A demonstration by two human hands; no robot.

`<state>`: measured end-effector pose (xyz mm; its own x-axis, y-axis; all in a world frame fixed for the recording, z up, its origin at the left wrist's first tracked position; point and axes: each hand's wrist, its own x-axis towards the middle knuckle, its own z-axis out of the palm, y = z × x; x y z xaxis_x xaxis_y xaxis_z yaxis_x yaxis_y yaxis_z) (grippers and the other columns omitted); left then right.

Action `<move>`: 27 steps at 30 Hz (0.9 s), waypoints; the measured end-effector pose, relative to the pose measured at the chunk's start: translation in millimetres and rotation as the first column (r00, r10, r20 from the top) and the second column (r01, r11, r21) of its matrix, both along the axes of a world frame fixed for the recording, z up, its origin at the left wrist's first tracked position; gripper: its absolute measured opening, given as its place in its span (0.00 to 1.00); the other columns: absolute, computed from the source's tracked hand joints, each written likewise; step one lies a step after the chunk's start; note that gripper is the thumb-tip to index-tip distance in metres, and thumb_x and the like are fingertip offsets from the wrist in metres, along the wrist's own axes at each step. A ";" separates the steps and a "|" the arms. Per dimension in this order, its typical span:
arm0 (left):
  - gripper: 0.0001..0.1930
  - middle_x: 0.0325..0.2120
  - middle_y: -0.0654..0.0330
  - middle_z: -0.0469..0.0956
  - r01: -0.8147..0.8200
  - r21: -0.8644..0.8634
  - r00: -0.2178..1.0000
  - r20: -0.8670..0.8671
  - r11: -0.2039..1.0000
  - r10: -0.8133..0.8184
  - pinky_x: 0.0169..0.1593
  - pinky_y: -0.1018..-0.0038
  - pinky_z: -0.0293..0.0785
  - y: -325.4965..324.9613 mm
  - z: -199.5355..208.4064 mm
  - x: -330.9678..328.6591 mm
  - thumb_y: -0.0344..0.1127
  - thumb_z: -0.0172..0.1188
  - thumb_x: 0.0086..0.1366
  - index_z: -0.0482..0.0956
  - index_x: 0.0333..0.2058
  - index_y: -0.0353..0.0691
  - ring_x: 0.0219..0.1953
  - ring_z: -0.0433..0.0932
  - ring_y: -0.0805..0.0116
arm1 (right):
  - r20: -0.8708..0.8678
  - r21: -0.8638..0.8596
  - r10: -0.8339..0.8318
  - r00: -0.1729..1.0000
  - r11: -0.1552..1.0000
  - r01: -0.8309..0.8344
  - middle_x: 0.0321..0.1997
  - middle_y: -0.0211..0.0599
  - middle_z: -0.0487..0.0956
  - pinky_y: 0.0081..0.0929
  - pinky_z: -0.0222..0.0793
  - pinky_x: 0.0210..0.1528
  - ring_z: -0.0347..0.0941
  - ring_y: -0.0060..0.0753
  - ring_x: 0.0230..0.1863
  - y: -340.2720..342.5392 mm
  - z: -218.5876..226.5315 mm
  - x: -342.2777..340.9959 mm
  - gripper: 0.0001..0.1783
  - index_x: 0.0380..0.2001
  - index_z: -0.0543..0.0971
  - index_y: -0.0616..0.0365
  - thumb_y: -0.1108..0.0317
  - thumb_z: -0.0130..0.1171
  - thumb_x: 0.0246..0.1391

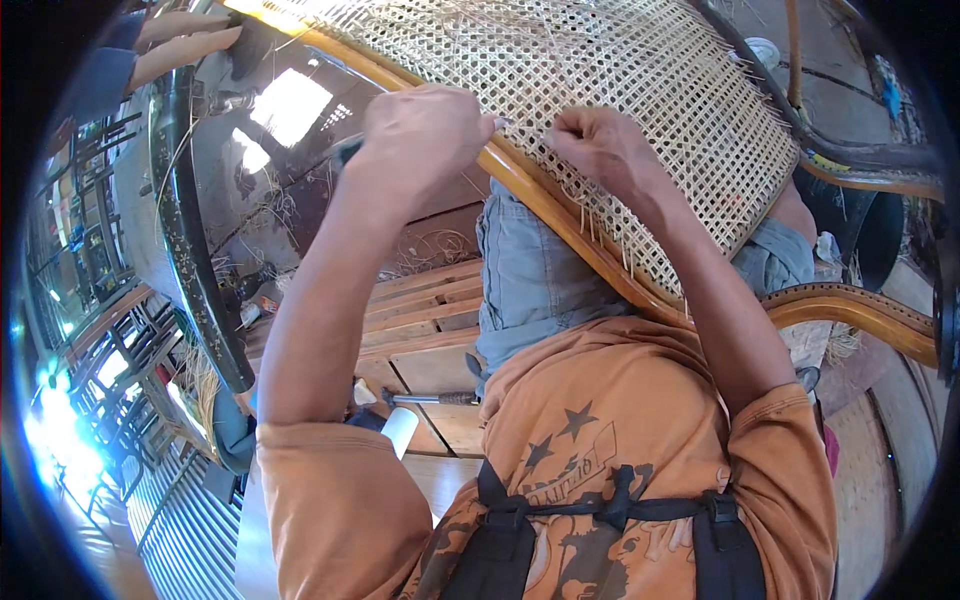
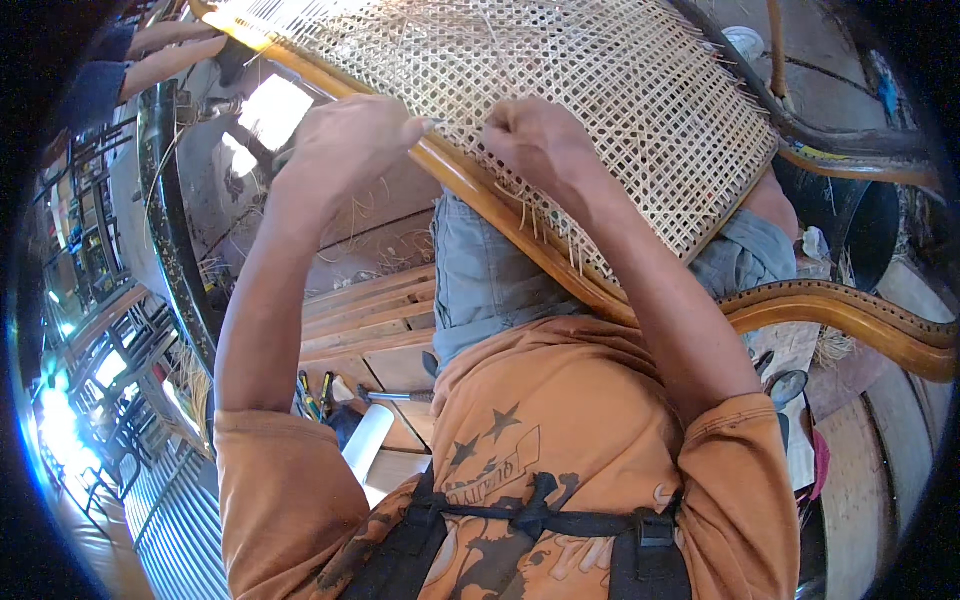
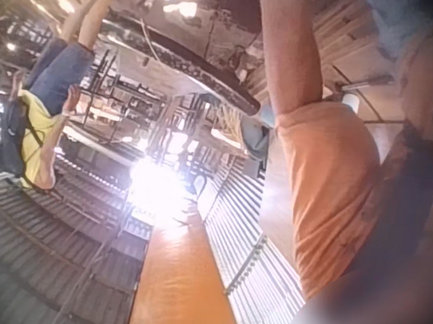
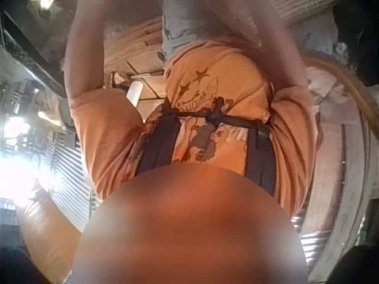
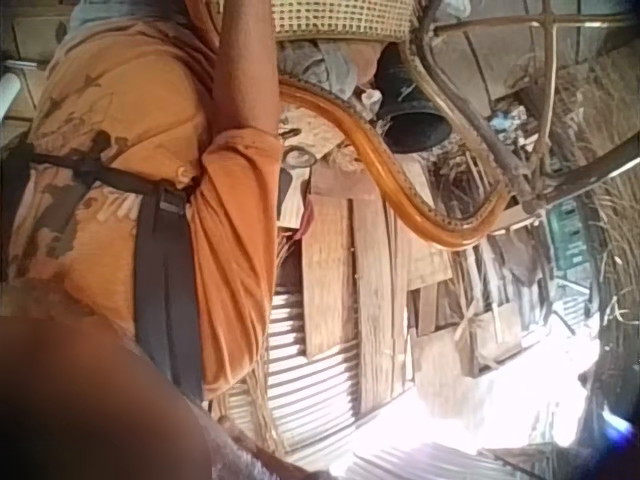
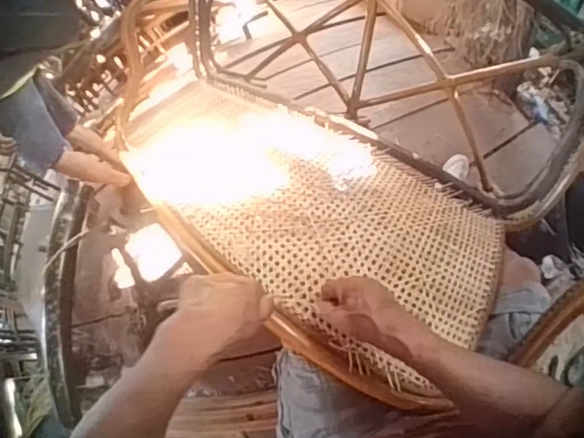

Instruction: Repairing the woven cane backing of a wooden chair using a small knife and reed materials.

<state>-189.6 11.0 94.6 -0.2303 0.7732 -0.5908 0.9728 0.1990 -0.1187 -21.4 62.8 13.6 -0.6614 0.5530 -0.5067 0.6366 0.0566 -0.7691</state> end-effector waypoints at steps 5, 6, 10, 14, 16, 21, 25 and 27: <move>0.12 0.30 0.49 0.80 0.188 -0.174 0.982 0.042 0.967 -0.184 0.43 0.64 0.73 29.4 -12.0 10.4 0.36 0.52 0.58 0.81 0.31 0.34 0.36 0.81 0.57 | -0.010 0.121 -0.177 0.984 0.977 0.177 0.26 0.45 0.79 0.37 0.70 0.36 0.76 0.46 0.29 -13.4 -14.6 -2.9 0.13 0.28 0.80 0.55 0.60 0.50 0.45; 0.12 0.30 0.49 0.80 0.188 -0.176 0.982 0.043 0.966 -0.184 0.43 0.64 0.73 33.0 -10.9 12.0 0.36 0.52 0.58 0.81 0.31 0.34 0.36 0.81 0.57 | -0.009 0.119 -0.177 0.984 0.977 0.177 0.26 0.45 0.79 0.37 0.70 0.36 0.76 0.46 0.29 -13.5 -11.3 -4.4 0.13 0.28 0.80 0.55 0.60 0.50 0.45; 0.09 0.32 0.51 0.81 0.307 -0.254 0.949 0.013 0.917 -0.314 0.40 0.66 0.75 49.8 -5.8 25.0 0.32 0.55 0.57 0.82 0.33 0.38 0.37 0.81 0.60 | 0.062 0.047 -0.135 0.989 0.990 0.132 0.25 0.47 0.78 0.35 0.70 0.36 0.75 0.46 0.29 -11.9 -2.3 -5.4 0.12 0.26 0.79 0.57 0.62 0.51 0.43; 0.10 0.33 0.54 0.81 0.411 -0.376 0.895 -0.005 0.830 -0.446 0.38 0.67 0.77 59.2 -7.7 40.0 0.30 0.57 0.55 0.83 0.35 0.43 0.37 0.81 0.62 | 0.080 -0.014 -0.185 0.979 0.982 0.187 0.12 0.32 0.70 0.22 0.61 0.23 0.65 0.20 0.17 -14.0 -7.4 -7.6 0.11 0.21 0.78 0.59 0.64 0.52 0.42; 0.11 0.33 0.54 0.81 0.409 -0.359 0.902 0.016 0.839 -0.432 0.38 0.67 0.76 61.2 -12.1 43.9 0.30 0.58 0.54 0.83 0.36 0.43 0.37 0.81 0.61 | 0.072 -0.042 -0.224 0.972 0.973 0.228 0.12 0.31 0.70 0.21 0.61 0.23 0.65 0.20 0.17 -14.7 -7.3 -4.4 0.11 0.22 0.79 0.59 0.64 0.52 0.42; 0.10 0.31 0.54 0.81 0.482 -0.318 0.869 0.056 0.817 -0.491 0.38 0.66 0.76 55.5 -16.2 39.6 0.29 0.58 0.53 0.83 0.34 0.41 0.36 0.81 0.59 | 0.076 -0.037 -0.213 0.974 0.976 0.216 0.23 0.52 0.78 0.33 0.70 0.38 0.77 0.42 0.28 -14.9 6.7 -7.4 0.16 0.28 0.80 0.65 0.63 0.52 0.40; 0.09 0.30 0.53 0.81 0.485 -0.260 0.874 0.116 0.835 -0.471 0.39 0.66 0.76 44.3 -17.8 29.6 0.29 0.57 0.52 0.83 0.32 0.40 0.35 0.81 0.56 | 0.093 0.076 -0.129 0.987 0.990 0.122 0.29 0.47 0.80 0.34 0.72 0.40 0.77 0.46 0.32 -15.4 -8.8 -4.5 0.14 0.31 0.80 0.59 0.63 0.52 0.44; 0.08 0.30 0.51 0.80 0.429 -0.045 0.901 0.088 0.902 -0.424 0.39 0.66 0.76 29.1 -19.4 21.8 0.30 0.56 0.53 0.83 0.31 0.39 0.34 0.81 0.55 | 0.095 0.197 -0.047 0.994 0.980 0.027 0.31 0.45 0.80 0.35 0.72 0.41 0.77 0.48 0.33 -17.5 -19.8 -3.1 0.13 0.32 0.80 0.57 0.64 0.52 0.46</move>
<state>-167.8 40.1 75.2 0.1597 0.7492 -0.6428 0.9694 -0.2420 -0.0411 -24.5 45.3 -6.2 -0.5909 0.6708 -0.4482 0.7131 0.1744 -0.6790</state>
